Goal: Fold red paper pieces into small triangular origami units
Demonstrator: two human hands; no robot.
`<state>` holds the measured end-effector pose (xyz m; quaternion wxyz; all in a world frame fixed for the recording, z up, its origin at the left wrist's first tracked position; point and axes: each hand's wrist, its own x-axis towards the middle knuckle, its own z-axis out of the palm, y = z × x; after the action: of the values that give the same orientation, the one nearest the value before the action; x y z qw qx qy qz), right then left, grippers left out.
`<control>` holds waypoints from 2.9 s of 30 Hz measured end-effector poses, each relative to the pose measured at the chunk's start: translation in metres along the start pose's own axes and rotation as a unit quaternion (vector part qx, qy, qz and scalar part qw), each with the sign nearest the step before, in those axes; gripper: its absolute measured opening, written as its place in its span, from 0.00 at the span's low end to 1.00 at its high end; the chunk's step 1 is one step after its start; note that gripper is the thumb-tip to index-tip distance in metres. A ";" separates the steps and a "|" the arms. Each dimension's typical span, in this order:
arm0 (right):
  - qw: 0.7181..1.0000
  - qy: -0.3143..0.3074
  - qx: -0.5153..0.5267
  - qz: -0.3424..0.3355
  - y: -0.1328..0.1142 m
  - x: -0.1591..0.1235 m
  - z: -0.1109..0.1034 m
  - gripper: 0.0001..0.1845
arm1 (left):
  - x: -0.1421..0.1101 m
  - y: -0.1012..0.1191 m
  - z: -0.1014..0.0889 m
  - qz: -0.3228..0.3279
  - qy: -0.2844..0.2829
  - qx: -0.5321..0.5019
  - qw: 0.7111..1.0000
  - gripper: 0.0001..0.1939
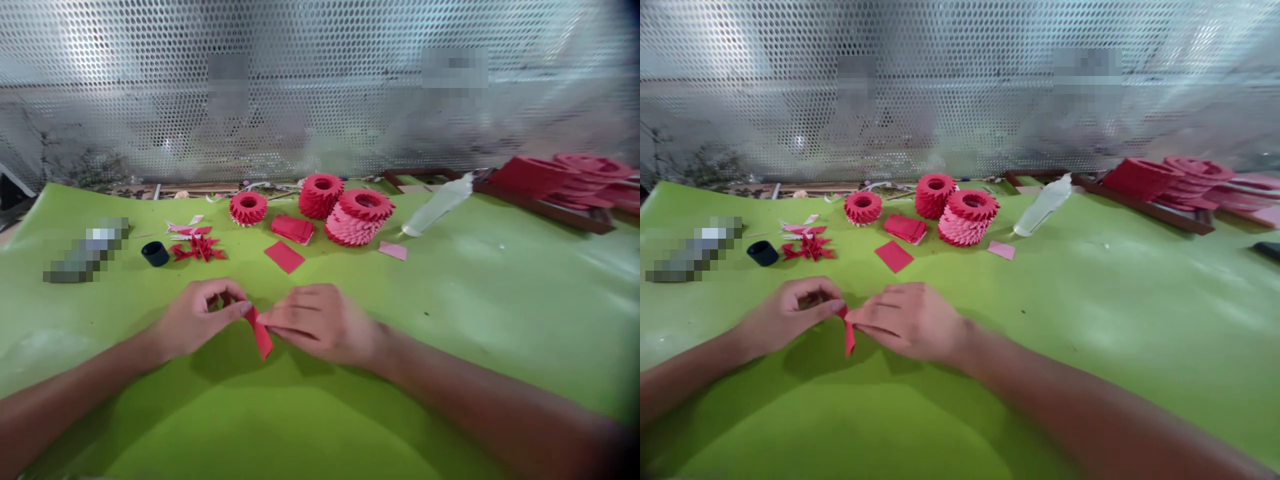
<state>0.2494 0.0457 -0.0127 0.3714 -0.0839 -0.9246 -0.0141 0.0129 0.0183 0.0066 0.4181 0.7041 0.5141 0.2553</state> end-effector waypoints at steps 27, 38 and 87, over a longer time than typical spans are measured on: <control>0.992 -0.079 0.095 0.036 -0.007 0.004 0.000 0.08 | -0.004 0.002 0.005 0.109 -0.015 0.060 0.992 0.10; 0.955 -0.129 0.221 0.152 -0.012 0.006 -0.004 0.06 | -0.004 0.000 0.004 -0.011 -0.026 0.000 1.000 0.14; 0.901 -0.027 0.227 0.370 -0.016 0.011 0.000 0.12 | -0.003 -0.001 0.008 -0.025 0.033 -0.048 0.998 0.13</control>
<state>0.2384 0.0313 -0.0045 0.3341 -0.3339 -0.8147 0.3364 0.0175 0.0130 0.0014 0.4405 0.6614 0.5322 0.2920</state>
